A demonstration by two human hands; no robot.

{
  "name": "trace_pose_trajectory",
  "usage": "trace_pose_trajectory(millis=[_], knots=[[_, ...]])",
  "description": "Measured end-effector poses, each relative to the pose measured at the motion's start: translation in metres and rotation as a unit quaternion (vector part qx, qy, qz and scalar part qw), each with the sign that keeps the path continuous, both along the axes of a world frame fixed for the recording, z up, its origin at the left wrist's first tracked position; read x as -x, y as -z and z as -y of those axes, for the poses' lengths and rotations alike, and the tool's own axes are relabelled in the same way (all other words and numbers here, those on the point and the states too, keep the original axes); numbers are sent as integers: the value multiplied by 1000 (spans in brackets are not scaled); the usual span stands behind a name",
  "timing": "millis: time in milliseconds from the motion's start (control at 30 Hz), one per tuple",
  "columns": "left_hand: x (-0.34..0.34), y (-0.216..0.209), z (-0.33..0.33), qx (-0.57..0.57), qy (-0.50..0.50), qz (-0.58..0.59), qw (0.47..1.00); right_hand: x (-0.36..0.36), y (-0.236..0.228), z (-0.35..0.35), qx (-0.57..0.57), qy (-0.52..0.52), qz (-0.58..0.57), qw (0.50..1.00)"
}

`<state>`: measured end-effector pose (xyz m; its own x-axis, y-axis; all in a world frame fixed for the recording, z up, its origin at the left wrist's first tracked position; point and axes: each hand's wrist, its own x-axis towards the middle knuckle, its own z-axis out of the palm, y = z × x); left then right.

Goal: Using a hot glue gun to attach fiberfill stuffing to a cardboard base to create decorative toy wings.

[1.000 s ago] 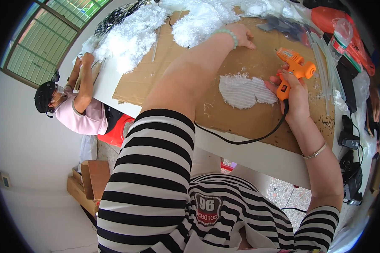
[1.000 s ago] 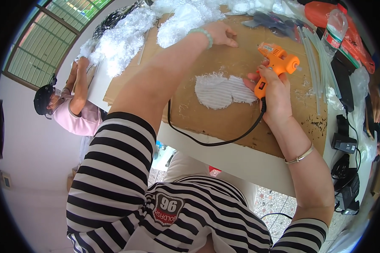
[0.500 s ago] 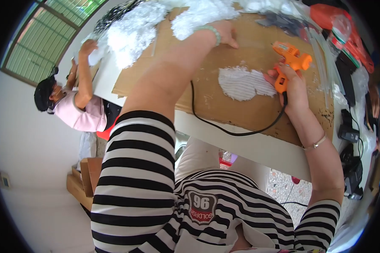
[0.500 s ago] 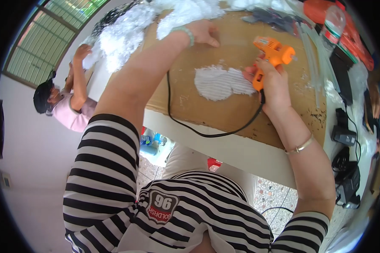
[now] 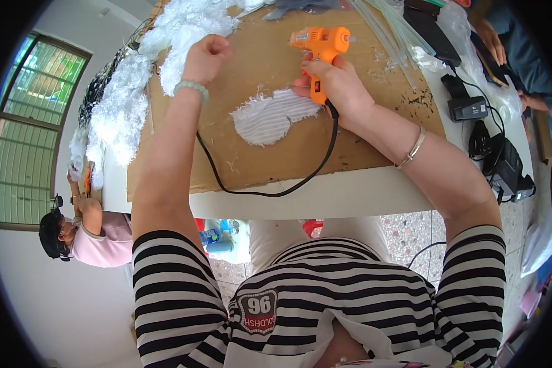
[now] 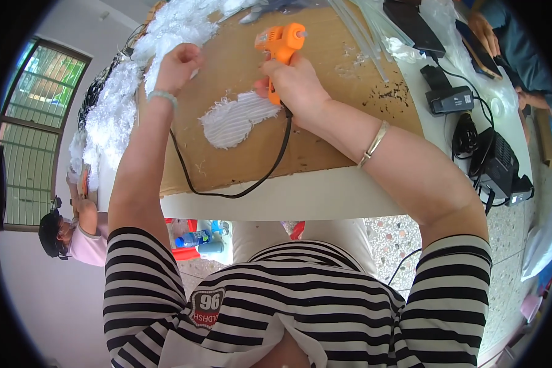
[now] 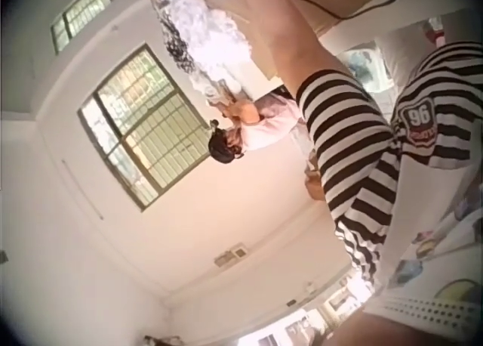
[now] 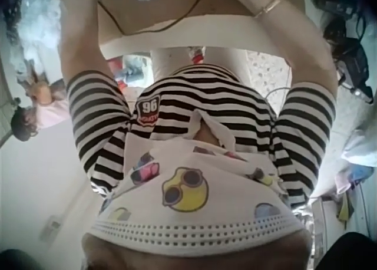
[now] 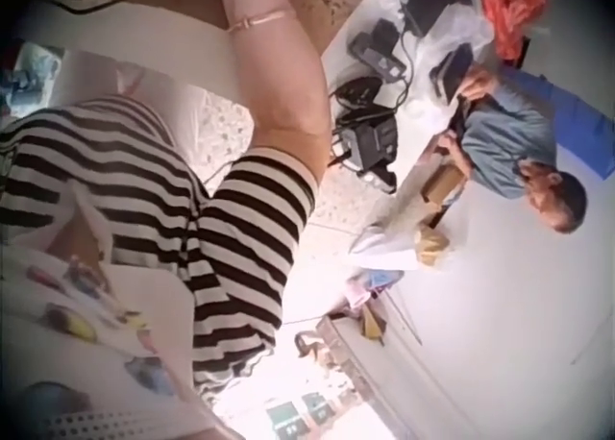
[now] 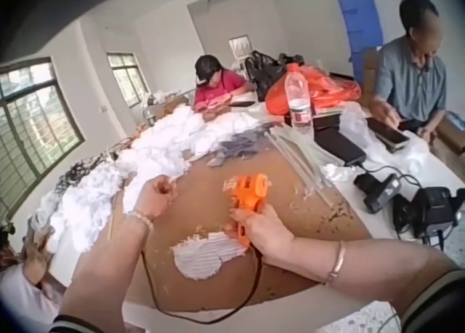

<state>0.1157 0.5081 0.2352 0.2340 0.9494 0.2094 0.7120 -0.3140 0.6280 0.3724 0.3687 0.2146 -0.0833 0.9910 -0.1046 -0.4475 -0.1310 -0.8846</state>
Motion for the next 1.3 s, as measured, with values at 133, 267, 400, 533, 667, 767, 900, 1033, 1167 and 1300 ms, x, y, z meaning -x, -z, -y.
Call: trace_pose_trajectory(millis=[133, 267, 400, 533, 667, 767, 900, 1033, 1167, 1300], knots=[[-23, -18, 46, -87, -32, 217, 972, -4, 3, -3, 6, -1, 10, 1000], [-48, -31, 115, -149, 18, 215, 965, -13, 6, -6, -2, -12, 23, 1000], [-50, -24, 184, -199, 107, 64, 972, -12, 3, -4, -15, -12, 21, 1000], [-39, -6, 197, -120, 132, 42, 983, -10, 5, -4, -20, -19, 23, 999], [-40, -2, 196, -148, 108, -38, 982, -9, 8, -3, -32, -3, 19, 999], [-36, 5, 192, -202, 109, -113, 967, -5, 8, -1, -32, -3, 13, 999], [-36, 8, 185, -291, 133, -219, 922, -5, 4, -1, 5, -6, -17, 1000], [-38, 9, 183, -321, 129, -260, 901, -10, 3, -6, 24, -3, -44, 999], [-38, 10, 182, -335, 123, -262, 897, -11, -14, -8, 49, 17, -74, 996], [-39, 9, 181, -355, 119, -273, 886, -11, -15, -10, 68, 48, -79, 993]])
